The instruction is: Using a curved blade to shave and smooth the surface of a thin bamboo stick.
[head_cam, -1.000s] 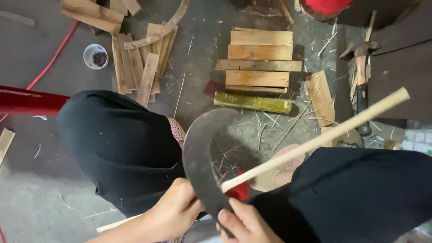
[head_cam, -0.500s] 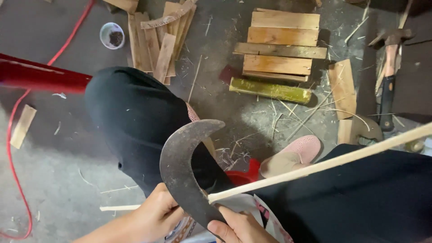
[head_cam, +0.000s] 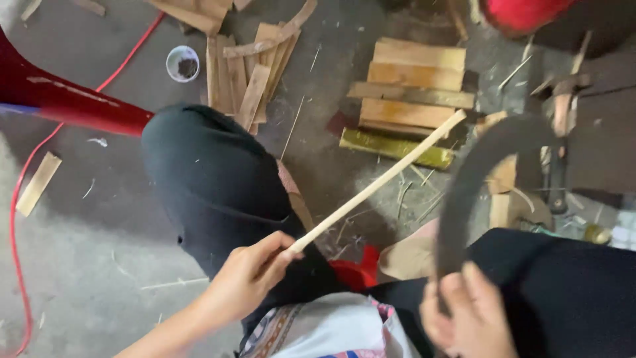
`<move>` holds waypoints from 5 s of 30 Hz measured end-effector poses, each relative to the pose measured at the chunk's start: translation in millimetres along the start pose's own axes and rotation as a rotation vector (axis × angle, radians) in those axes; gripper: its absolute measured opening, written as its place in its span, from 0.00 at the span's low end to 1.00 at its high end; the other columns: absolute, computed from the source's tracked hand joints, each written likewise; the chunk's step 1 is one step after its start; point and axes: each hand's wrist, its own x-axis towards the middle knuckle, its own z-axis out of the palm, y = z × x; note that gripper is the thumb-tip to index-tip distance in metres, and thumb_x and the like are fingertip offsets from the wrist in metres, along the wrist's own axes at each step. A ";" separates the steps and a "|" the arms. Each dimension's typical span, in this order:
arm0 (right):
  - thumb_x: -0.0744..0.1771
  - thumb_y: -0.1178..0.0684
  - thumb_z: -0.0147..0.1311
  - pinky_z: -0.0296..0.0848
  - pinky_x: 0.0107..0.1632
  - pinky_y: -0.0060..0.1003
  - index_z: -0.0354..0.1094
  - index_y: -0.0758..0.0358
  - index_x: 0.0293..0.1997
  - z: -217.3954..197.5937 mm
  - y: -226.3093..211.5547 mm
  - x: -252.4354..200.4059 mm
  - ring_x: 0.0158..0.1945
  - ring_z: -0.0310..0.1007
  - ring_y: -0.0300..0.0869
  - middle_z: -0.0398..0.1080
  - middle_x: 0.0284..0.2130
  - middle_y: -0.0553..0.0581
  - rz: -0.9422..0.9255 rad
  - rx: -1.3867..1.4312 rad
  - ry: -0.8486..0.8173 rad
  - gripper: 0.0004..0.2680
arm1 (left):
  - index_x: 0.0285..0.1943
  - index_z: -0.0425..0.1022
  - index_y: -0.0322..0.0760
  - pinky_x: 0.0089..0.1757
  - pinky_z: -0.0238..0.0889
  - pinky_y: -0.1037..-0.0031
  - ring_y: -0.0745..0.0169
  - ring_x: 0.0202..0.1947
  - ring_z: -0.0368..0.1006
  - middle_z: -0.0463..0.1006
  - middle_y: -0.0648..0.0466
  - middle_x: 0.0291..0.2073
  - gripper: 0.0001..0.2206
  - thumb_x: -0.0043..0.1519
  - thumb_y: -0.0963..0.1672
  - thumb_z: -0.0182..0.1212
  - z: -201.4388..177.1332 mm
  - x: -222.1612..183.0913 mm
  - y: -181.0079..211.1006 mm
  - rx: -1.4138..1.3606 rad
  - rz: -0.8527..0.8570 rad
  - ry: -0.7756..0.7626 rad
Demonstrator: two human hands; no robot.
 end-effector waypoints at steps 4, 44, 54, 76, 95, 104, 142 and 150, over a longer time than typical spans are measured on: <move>0.71 0.53 0.46 0.50 0.14 0.38 0.67 0.73 0.40 35.6 10.9 5.9 0.11 0.54 0.44 0.64 0.13 0.65 0.063 -0.100 -0.289 0.10 | 0.49 0.80 0.36 0.25 0.59 0.77 0.71 0.19 0.62 0.72 0.58 0.18 0.08 0.67 0.40 0.55 25.8 19.4 30.3 -0.222 0.029 -0.048; 0.70 0.43 0.38 0.67 0.42 0.37 0.69 0.63 0.55 98.9 24.9 -15.3 0.33 0.70 0.39 0.76 0.36 0.59 0.361 -0.300 -0.546 0.17 | 0.34 0.84 0.32 0.21 0.64 0.76 0.66 0.17 0.73 0.82 0.52 0.22 0.03 0.57 0.37 0.65 -10.7 -5.9 30.8 -0.040 0.411 -0.256; 0.70 0.46 0.43 0.50 0.13 0.35 0.70 0.77 0.48 24.5 -0.9 -4.6 0.09 0.51 0.38 0.60 0.09 0.55 -0.075 -0.161 -0.360 0.17 | 0.46 0.91 0.38 0.24 0.64 0.78 0.71 0.20 0.70 0.82 0.56 0.19 0.12 0.60 0.39 0.62 -0.1 1.8 7.4 -0.030 -0.029 0.028; 0.70 0.54 0.41 0.54 0.16 0.29 0.24 0.51 0.80 101.2 -53.7 10.1 0.17 0.59 0.33 0.75 0.34 0.64 -0.064 -0.264 -0.523 0.29 | 0.45 0.83 0.36 0.24 0.65 0.82 0.74 0.20 0.73 0.81 0.57 0.21 0.08 0.63 0.39 0.58 43.7 60.6 74.7 -0.163 0.267 -0.147; 0.70 0.54 0.42 0.48 0.13 0.27 0.40 0.53 0.77 100.9 -53.4 1.1 0.11 0.50 0.33 0.73 0.19 0.62 0.032 -0.266 -0.423 0.24 | 0.50 0.83 0.40 0.30 0.72 0.80 0.72 0.28 0.81 0.84 0.56 0.27 0.09 0.65 0.42 0.58 36.8 61.3 67.7 -0.083 0.100 -0.038; 0.69 0.56 0.41 0.49 0.13 0.27 0.16 0.40 0.79 90.0 -48.0 4.1 0.13 0.54 0.36 0.73 0.21 0.64 -0.107 -0.225 -0.448 0.33 | 0.48 0.83 0.40 0.27 0.68 0.79 0.73 0.21 0.76 0.84 0.58 0.22 0.09 0.64 0.41 0.58 34.1 58.1 74.3 0.004 0.123 -0.071; 0.69 0.53 0.40 0.57 0.21 0.26 0.18 0.50 0.79 114.3 -49.6 0.3 0.21 0.63 0.30 0.71 0.53 0.66 -0.066 -0.329 -0.594 0.31 | 0.33 0.83 0.34 0.19 0.60 0.82 0.73 0.15 0.71 0.81 0.55 0.17 0.05 0.61 0.39 0.63 33.8 60.4 69.6 -0.087 0.159 -0.183; 0.69 0.52 0.41 0.55 0.20 0.29 0.19 0.41 0.80 119.8 -52.4 -4.6 0.20 0.59 0.33 0.71 0.32 0.60 0.025 -0.365 -0.549 0.32 | 0.35 0.82 0.33 0.20 0.60 0.82 0.73 0.15 0.71 0.82 0.55 0.18 0.03 0.60 0.38 0.63 31.3 56.7 68.2 -0.139 0.199 -0.209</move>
